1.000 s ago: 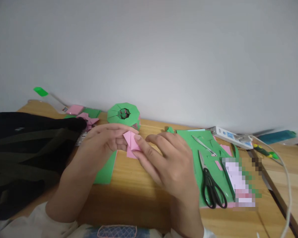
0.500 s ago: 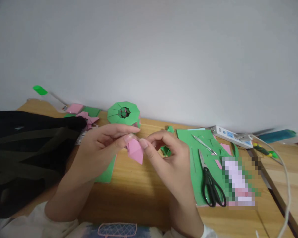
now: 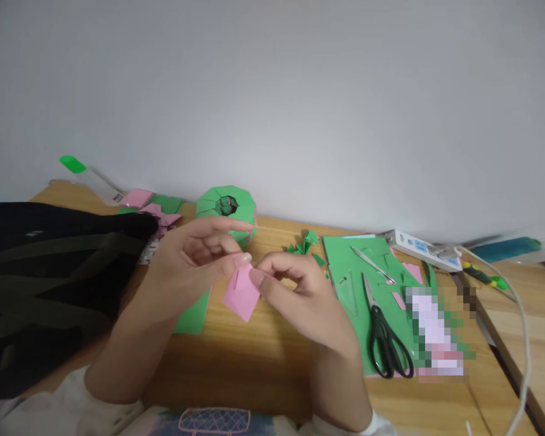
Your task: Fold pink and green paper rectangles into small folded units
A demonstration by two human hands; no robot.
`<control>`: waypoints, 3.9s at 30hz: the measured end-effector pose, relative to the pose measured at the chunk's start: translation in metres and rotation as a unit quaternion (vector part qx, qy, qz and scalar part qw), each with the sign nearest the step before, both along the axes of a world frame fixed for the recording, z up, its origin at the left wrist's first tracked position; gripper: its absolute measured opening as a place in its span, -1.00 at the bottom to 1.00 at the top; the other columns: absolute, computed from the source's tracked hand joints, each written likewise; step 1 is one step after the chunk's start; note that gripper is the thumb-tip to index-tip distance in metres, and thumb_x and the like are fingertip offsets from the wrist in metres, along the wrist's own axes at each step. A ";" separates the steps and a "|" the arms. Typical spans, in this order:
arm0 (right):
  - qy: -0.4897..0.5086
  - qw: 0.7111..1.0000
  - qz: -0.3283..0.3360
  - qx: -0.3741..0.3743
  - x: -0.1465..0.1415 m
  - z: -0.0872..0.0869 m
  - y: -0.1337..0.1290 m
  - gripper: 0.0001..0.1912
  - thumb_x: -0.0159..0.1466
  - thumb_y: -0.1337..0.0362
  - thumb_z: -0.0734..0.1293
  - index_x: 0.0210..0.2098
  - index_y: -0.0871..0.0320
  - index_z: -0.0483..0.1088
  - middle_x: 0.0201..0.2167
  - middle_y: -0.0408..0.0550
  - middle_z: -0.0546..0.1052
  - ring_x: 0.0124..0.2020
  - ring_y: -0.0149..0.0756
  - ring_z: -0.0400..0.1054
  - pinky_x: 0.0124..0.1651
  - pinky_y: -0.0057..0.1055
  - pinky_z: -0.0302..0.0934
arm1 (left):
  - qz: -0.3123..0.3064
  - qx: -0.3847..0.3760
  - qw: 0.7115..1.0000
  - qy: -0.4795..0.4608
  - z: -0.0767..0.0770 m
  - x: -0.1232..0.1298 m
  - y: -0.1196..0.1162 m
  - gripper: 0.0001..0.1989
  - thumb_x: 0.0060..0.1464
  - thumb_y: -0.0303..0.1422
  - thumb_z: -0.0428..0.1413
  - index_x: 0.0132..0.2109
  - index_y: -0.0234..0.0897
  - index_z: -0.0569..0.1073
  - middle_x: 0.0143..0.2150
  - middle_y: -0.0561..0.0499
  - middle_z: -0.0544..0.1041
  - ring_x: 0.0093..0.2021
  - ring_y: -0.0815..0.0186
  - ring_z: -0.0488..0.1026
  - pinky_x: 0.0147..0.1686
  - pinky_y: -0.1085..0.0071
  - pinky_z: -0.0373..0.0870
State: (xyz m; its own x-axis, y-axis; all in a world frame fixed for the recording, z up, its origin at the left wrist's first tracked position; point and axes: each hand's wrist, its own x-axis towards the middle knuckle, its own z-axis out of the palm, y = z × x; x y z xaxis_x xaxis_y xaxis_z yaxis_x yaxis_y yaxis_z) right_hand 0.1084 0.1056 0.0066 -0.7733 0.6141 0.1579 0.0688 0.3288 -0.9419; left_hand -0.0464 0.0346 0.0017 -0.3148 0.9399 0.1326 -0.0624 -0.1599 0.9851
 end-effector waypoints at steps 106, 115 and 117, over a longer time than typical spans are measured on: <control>0.083 0.985 -0.082 -0.126 0.000 -0.006 0.015 -0.74 0.13 0.13 0.42 -0.58 0.16 0.49 -0.64 -0.15 0.44 -0.59 -0.45 0.25 -0.54 -0.49 0.18 | 0.023 0.072 0.915 0.396 -0.002 0.004 -0.003 -0.81 0.18 -0.41 0.04 -0.39 -0.25 0.48 -0.50 0.12 0.54 -0.50 0.44 0.40 -0.49 0.51 0.20; 0.091 0.990 -0.109 0.023 0.004 -0.001 0.003 -0.96 0.16 0.35 0.41 -0.41 0.11 0.54 -0.48 -0.14 0.57 -0.46 -0.41 0.39 -0.48 -0.47 0.26 | 0.030 0.026 0.973 0.228 0.001 0.007 -0.003 -0.87 0.10 -0.43 0.12 -0.41 -0.26 0.50 -0.47 0.10 0.58 -0.44 0.41 0.49 -0.50 0.57 0.32; 0.090 0.988 -0.116 0.045 0.005 -0.001 0.001 -0.95 0.15 0.36 0.42 -0.39 0.10 0.54 -0.47 -0.14 0.56 -0.46 -0.41 0.38 -0.47 -0.45 0.26 | 0.021 0.023 0.977 0.212 0.002 0.007 -0.004 -0.87 0.10 -0.43 0.12 -0.40 -0.25 0.50 -0.45 0.10 0.58 -0.43 0.41 0.49 -0.49 0.57 0.34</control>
